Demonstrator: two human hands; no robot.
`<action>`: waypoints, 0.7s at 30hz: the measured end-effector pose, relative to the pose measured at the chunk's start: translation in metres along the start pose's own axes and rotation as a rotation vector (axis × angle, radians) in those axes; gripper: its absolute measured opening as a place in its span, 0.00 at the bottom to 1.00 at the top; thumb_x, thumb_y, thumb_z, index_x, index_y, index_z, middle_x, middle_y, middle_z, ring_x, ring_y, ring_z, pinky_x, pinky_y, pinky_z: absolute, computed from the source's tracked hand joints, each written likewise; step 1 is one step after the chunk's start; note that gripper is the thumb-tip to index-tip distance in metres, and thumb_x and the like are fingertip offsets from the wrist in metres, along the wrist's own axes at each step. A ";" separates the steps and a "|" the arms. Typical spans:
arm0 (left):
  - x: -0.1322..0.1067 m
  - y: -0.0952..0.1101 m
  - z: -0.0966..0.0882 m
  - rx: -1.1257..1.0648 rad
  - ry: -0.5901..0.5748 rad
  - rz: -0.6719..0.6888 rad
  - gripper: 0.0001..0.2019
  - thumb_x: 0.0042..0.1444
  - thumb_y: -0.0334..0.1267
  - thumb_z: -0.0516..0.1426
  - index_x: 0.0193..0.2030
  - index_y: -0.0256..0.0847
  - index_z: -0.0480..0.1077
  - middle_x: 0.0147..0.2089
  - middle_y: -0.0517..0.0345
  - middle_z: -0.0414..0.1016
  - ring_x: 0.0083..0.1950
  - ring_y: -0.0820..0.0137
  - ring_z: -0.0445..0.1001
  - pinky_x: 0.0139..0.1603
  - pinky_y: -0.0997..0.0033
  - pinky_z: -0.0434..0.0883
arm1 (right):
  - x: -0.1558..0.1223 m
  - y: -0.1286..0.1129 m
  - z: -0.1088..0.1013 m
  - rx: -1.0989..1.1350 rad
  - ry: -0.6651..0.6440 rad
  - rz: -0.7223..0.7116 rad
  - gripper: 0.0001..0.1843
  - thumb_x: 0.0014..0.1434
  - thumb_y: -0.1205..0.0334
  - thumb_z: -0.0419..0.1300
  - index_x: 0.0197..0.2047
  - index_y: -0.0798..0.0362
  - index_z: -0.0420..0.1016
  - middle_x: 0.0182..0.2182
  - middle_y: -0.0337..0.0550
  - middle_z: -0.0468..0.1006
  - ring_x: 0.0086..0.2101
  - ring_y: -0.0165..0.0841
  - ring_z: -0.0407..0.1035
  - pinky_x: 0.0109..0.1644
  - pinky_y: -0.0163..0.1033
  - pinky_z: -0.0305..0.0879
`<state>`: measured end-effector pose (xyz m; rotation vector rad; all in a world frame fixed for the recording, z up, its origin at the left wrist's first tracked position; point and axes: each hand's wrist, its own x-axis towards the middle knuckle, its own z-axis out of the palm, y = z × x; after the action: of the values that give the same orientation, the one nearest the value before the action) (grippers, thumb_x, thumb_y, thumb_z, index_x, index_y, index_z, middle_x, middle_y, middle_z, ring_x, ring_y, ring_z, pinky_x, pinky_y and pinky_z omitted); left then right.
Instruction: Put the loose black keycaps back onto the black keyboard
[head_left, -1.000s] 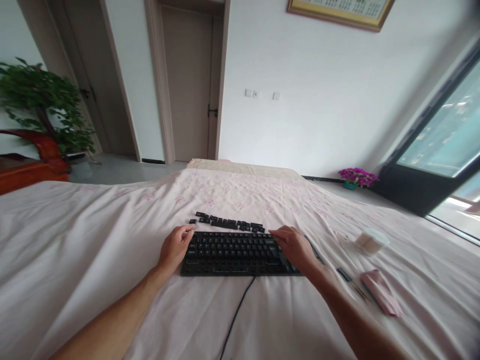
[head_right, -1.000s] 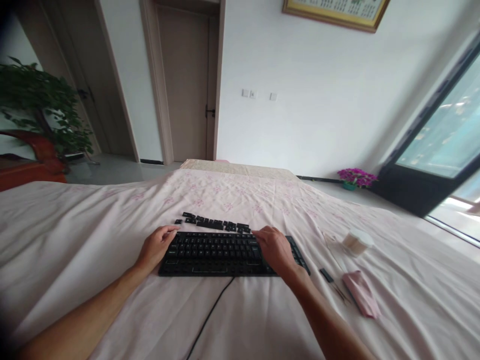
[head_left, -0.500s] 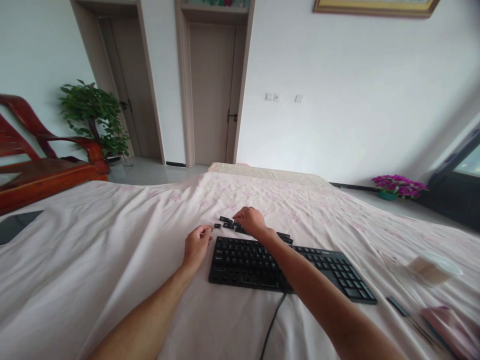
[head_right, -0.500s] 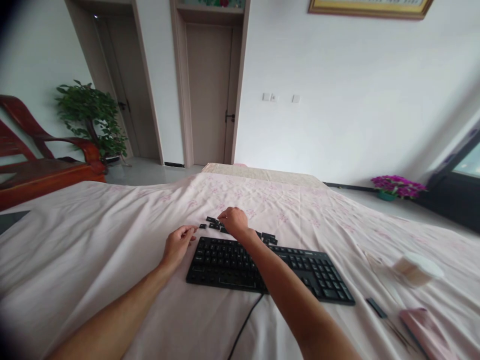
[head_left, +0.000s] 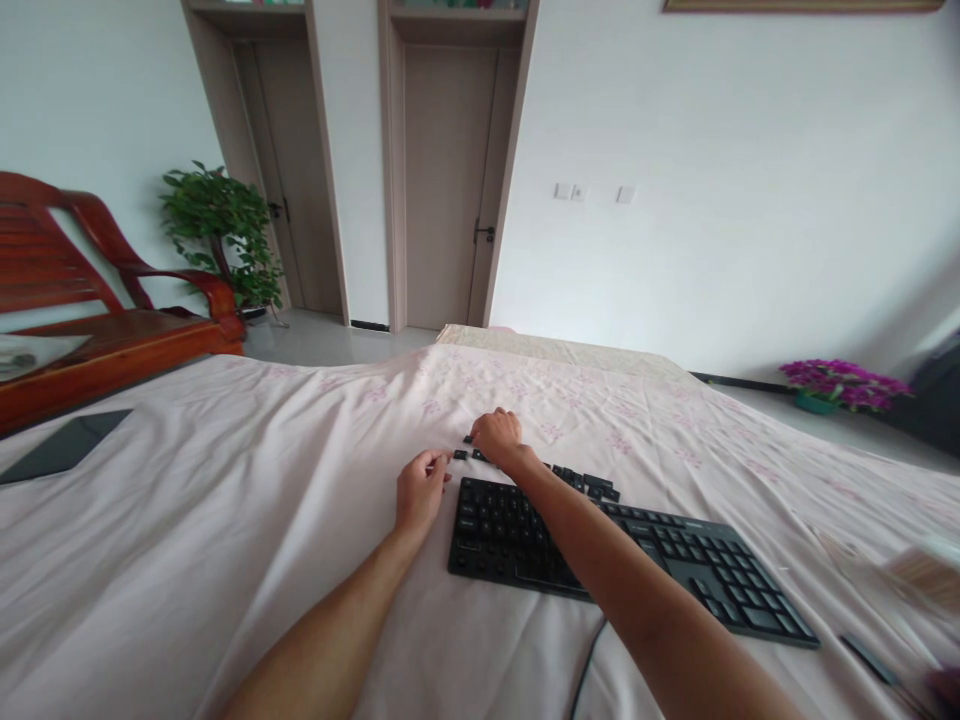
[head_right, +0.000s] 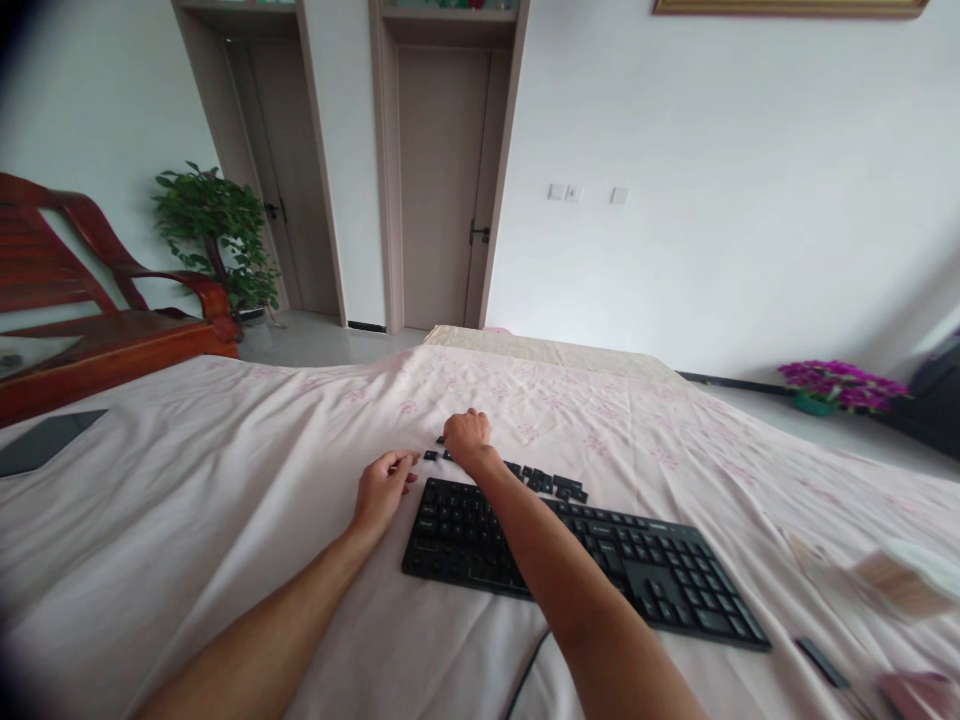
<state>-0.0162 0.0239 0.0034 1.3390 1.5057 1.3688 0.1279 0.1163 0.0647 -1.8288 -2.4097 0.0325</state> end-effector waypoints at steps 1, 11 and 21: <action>0.000 0.000 0.000 0.008 -0.001 0.009 0.16 0.57 0.46 0.52 0.42 0.39 0.75 0.38 0.50 0.80 0.35 0.66 0.78 0.30 0.72 0.70 | 0.001 -0.001 0.001 0.001 -0.004 0.004 0.09 0.57 0.63 0.61 0.39 0.50 0.83 0.41 0.51 0.81 0.51 0.43 0.66 0.52 0.43 0.56; -0.001 0.002 0.000 0.033 -0.001 0.032 0.15 0.57 0.46 0.52 0.41 0.41 0.76 0.36 0.53 0.80 0.34 0.66 0.78 0.35 0.70 0.71 | 0.001 -0.004 -0.004 0.296 0.024 0.072 0.10 0.54 0.65 0.63 0.39 0.54 0.83 0.42 0.53 0.81 0.50 0.44 0.69 0.53 0.44 0.58; -0.003 0.003 0.000 0.003 -0.011 0.019 0.17 0.56 0.48 0.52 0.42 0.41 0.76 0.39 0.52 0.80 0.34 0.66 0.78 0.36 0.69 0.70 | -0.058 0.005 -0.024 0.976 -0.113 0.020 0.16 0.58 0.59 0.61 0.48 0.54 0.79 0.37 0.47 0.83 0.28 0.27 0.74 0.23 0.28 0.61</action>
<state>-0.0151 0.0209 0.0061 1.3643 1.4913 1.3696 0.1508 0.0608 0.0833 -1.3657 -1.8492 1.1079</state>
